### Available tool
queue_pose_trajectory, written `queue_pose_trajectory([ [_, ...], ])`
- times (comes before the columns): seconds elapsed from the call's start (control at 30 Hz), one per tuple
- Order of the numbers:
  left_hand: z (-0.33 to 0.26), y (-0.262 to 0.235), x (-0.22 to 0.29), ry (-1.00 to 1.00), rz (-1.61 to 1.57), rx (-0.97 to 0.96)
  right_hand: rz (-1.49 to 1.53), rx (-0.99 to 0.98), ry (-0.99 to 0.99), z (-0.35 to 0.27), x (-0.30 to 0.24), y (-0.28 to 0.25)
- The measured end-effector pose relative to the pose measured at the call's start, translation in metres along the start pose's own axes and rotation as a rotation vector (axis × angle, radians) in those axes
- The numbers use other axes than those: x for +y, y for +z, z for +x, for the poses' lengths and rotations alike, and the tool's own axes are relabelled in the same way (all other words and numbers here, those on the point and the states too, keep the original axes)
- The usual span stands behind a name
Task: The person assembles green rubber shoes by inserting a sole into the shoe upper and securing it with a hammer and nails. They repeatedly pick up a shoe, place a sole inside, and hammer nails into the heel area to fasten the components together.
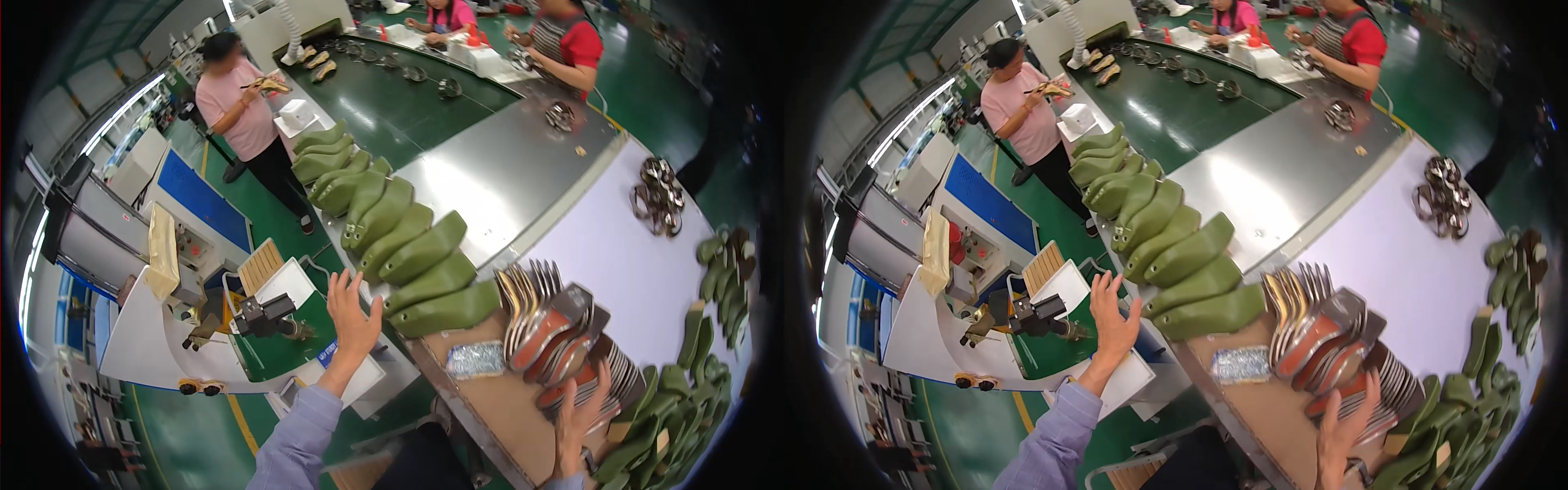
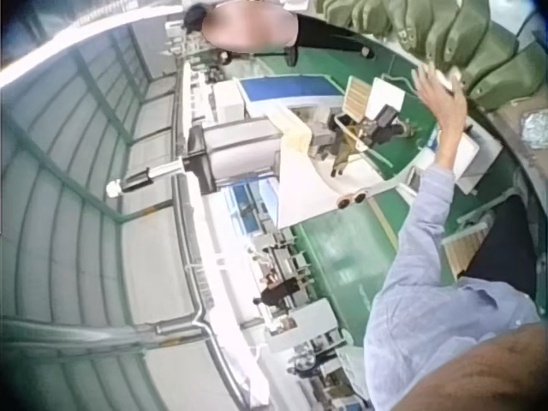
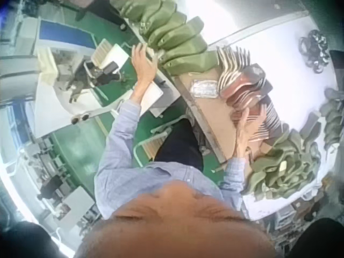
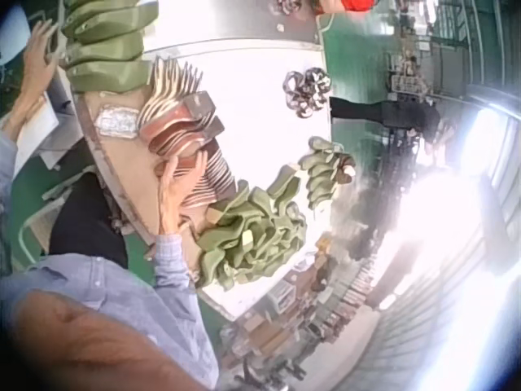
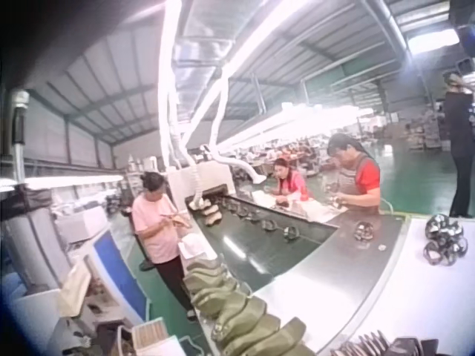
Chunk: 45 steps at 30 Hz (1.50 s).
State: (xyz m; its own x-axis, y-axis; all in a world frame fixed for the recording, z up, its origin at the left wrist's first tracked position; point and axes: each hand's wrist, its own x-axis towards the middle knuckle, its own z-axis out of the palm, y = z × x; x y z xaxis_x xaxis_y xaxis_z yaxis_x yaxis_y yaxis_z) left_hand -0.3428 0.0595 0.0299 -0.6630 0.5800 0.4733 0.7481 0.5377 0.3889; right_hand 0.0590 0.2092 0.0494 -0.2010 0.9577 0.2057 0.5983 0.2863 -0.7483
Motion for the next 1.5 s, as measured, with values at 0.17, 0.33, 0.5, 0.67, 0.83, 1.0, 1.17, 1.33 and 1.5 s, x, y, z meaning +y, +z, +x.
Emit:
queue_pose_trajectory([
  [0.17,0.044,0.004,-0.058,-0.109,-0.069,0.012,0.063,-0.098,-0.368,0.165,-0.081,0.174],
  [0.33,0.098,0.029,-0.099,-0.187,-0.209,-0.057,-0.239,-0.255,-0.348,0.284,-0.048,0.314],
  [0.5,0.171,0.061,-0.125,-0.322,-0.375,-0.232,-0.680,-0.506,-0.302,0.287,-0.046,0.364],
  [0.67,0.221,0.127,-0.159,-0.406,-0.479,-0.438,-0.655,-0.388,-0.327,0.279,-0.041,0.372],
  [0.83,0.251,0.120,-0.167,-0.371,-0.524,-0.713,-0.660,-0.372,-0.313,0.278,-0.044,0.373],
  [1.0,0.274,0.134,-0.139,-0.244,-0.279,-0.618,-0.610,-0.369,-0.290,0.283,-0.046,0.369],
  [1.17,0.298,0.131,-0.157,-0.020,-0.018,0.202,-0.583,-0.382,-0.271,0.283,-0.052,0.369],
  [1.33,0.331,0.142,-0.243,-0.173,0.166,0.195,-0.570,-0.356,-0.302,0.282,-0.047,0.371],
  [1.5,0.390,0.155,-0.314,-0.272,0.263,-0.066,-0.581,-0.342,-0.322,0.286,-0.045,0.371],
])
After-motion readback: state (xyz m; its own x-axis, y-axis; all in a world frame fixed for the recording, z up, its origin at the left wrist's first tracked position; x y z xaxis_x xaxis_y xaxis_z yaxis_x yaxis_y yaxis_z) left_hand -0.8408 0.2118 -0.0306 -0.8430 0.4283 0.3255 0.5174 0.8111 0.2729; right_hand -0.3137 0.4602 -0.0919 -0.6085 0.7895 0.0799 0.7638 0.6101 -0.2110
